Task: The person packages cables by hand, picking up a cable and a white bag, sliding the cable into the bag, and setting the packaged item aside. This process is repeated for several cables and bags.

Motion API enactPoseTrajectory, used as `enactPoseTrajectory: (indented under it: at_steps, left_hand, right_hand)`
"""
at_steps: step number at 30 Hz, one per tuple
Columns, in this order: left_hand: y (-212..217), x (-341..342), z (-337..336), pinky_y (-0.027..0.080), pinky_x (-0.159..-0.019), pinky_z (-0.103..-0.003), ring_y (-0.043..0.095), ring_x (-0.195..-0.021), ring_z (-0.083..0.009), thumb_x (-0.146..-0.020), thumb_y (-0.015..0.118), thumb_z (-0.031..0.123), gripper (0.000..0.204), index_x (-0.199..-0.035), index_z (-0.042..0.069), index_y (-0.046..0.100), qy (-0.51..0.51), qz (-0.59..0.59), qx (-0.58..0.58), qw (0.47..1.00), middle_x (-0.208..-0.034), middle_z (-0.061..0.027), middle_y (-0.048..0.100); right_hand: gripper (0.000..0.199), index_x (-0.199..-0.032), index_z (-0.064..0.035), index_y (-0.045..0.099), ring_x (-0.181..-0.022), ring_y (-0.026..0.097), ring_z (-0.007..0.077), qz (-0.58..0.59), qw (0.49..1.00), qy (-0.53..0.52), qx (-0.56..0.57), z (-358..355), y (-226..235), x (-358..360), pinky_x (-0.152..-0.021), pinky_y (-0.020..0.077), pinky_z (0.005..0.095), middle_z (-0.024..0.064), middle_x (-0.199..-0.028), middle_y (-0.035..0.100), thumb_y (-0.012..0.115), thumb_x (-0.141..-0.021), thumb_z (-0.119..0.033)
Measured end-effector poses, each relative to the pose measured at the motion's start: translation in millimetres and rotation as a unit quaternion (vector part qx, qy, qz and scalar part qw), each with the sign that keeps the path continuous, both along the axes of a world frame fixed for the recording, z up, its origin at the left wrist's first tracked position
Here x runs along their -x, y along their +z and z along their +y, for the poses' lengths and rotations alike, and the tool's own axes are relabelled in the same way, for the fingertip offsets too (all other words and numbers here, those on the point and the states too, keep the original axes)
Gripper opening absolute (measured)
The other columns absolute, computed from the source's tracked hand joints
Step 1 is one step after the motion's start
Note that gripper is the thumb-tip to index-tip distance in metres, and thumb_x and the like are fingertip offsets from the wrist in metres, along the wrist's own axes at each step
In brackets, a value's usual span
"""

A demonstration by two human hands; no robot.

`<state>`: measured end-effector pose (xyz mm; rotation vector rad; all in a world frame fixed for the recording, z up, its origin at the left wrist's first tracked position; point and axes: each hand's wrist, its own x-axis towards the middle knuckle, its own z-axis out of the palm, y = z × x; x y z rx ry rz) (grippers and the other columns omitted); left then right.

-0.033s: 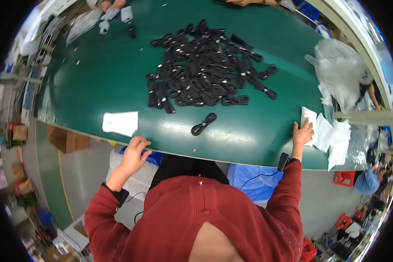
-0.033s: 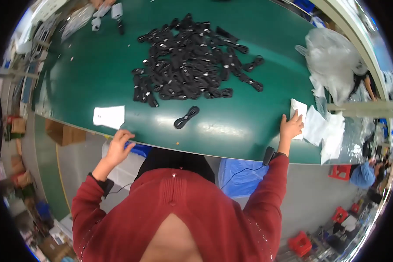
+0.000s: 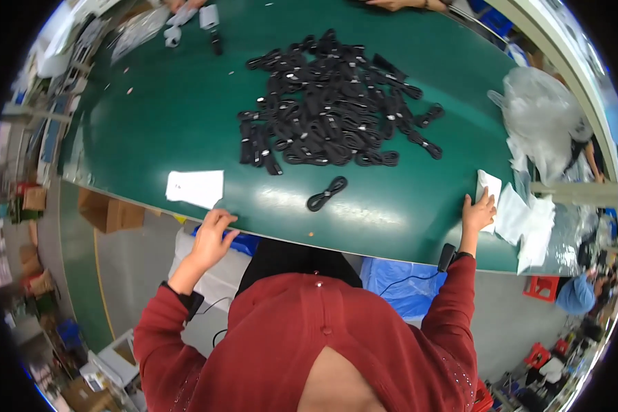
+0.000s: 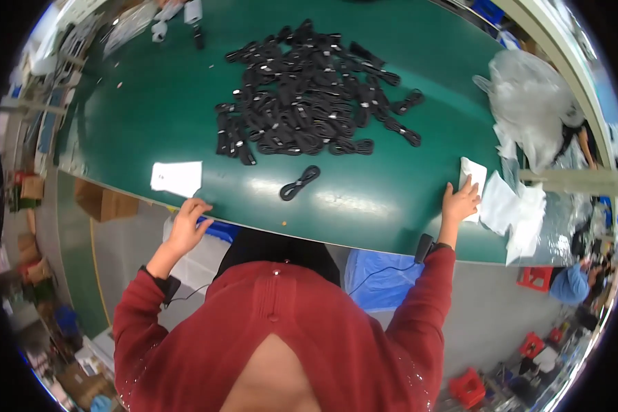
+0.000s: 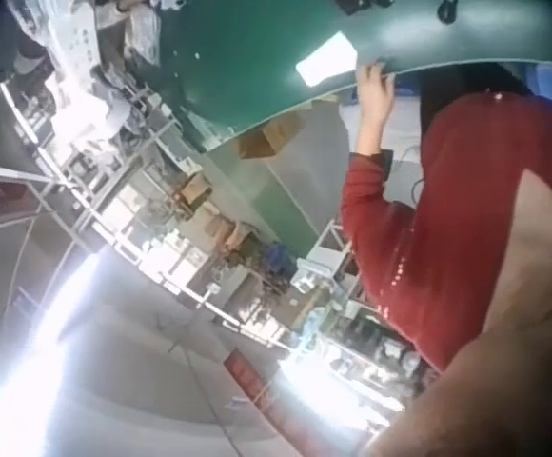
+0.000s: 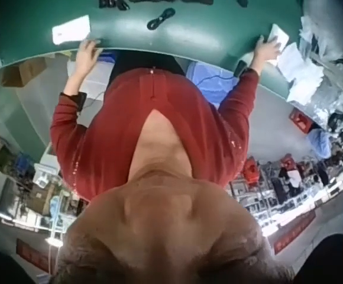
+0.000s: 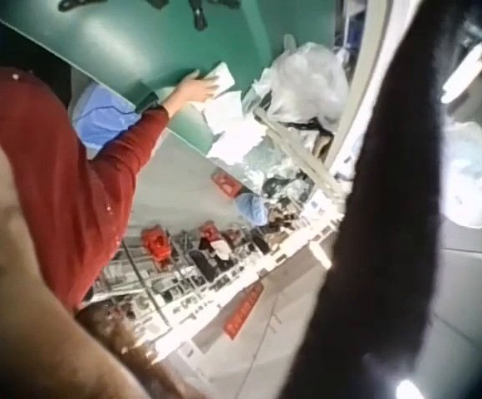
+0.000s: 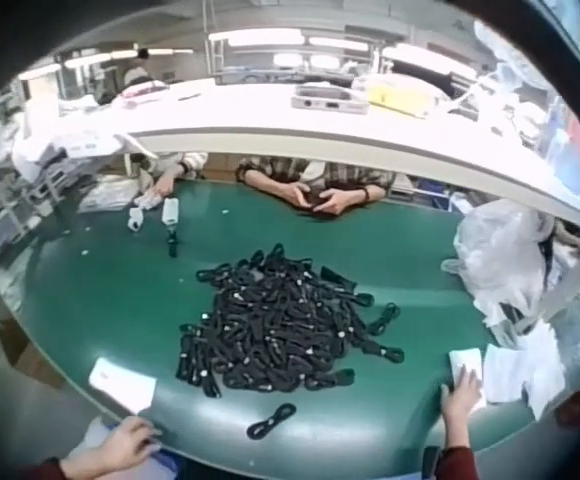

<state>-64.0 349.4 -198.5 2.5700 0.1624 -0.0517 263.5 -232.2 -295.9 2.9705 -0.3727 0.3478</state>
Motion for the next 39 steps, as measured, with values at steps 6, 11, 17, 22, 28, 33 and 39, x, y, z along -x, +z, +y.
enactPoseTrajectory:
  at_steps: [6, 11, 17, 22, 28, 33, 39]
  left_hand:
    - [-25, 3, 58, 0.044, -0.097, -0.046, 0.05, -0.117, -0.0398, -0.075, 0.079, 0.014, 0.05, -0.12, 0.007, 0.059, 0.062, -0.035, -0.096, 0.993, -0.124, -0.0168, 0.052]
    - [-26, -23, 101, 0.038, -0.103, -0.052, 0.044, -0.125, -0.0415, -0.069, 0.082, 0.028, 0.07, -0.131, 0.013, 0.054, -0.045, -0.069, -0.179, 0.98, -0.133, -0.0169, 0.048]
    - [-48, -51, 150, 0.036, -0.103, -0.052, 0.045, -0.124, -0.0378, -0.067, 0.08, 0.038, 0.077, -0.134, 0.013, 0.053, -0.209, -0.037, -0.123, 0.969, -0.132, -0.0163, 0.049]
    - [-61, -57, 169, 0.038, -0.099, -0.052, 0.046, -0.122, -0.0366, -0.07, 0.079, 0.041, 0.074, -0.133, 0.011, 0.054, -0.236, -0.05, -0.093, 0.966, -0.13, -0.0151, 0.051]
    - [-77, -53, 182, 0.037, -0.1, -0.05, 0.05, -0.119, -0.0335, -0.076, 0.071, 0.051, 0.071, -0.13, 0.007, 0.055, -0.277, -0.081, -0.107, 0.951, -0.129, -0.0126, 0.053]
    - [-83, -55, 188, 0.036, -0.1, -0.049, 0.051, -0.116, -0.0325, -0.078, 0.07, 0.048, 0.067, -0.13, 0.007, 0.056, -0.278, -0.095, -0.086, 0.952, -0.127, -0.0121, 0.055]
    - [-53, -65, 184, 0.044, -0.089, -0.045, 0.054, -0.107, -0.0311, -0.079, 0.075, 0.027, 0.045, -0.117, 0.007, 0.062, -0.23, -0.134, -0.04, 0.963, -0.115, -0.0119, 0.059]
  right_hand:
    - [0.07, -0.143, -0.0205, 0.046, -0.123, 0.047, 0.042, -0.038, 0.998, 0.055, 0.018, 53, -3, 3, -0.092, 0.0434, 0.0584, 0.0191, -0.144, 0.045, 0.071, -0.082, -0.044]
    - [0.048, -0.126, -0.0068, 0.058, -0.107, 0.055, 0.0398, -0.131, 0.939, 0.278, -0.156, 150, 26, 26, -0.089, 0.0475, 0.047, 0.021, -0.125, 0.055, 0.072, -0.083, -0.023]
    - [0.032, -0.11, -0.0077, 0.068, -0.085, 0.062, 0.0295, 0.034, 0.748, 0.547, -0.375, 358, 83, 91, -0.076, 0.0513, 0.0393, 0.0108, -0.091, 0.062, 0.068, -0.078, -0.002]
    - [0.037, -0.114, -0.0126, 0.065, -0.074, 0.058, 0.0264, 0.12, 0.719, 0.622, -0.286, 464, 65, 109, -0.069, 0.0488, 0.0394, 0.009, -0.088, 0.053, 0.071, -0.078, -0.01]
    - [0.026, -0.095, -0.0101, 0.059, -0.072, 0.057, 0.0261, 0.128, 0.782, 0.575, -0.205, 502, 38, 124, -0.064, 0.0445, 0.0378, 0.0089, -0.084, 0.048, 0.073, -0.078, -0.023]
    - [0.027, -0.087, -0.0086, 0.054, -0.071, 0.058, 0.0268, 0.073, 0.802, 0.564, -0.183, 497, 19, 130, -0.063, 0.0461, 0.0394, 0.0102, -0.085, 0.05, 0.075, -0.076, -0.02]
    - [0.025, -0.086, -0.0016, 0.051, -0.065, 0.057, 0.0295, 0.13, 0.754, 0.411, -0.496, 483, 50, 142, -0.059, 0.0472, 0.0381, 0.0127, -0.081, 0.052, 0.073, -0.076, -0.006]
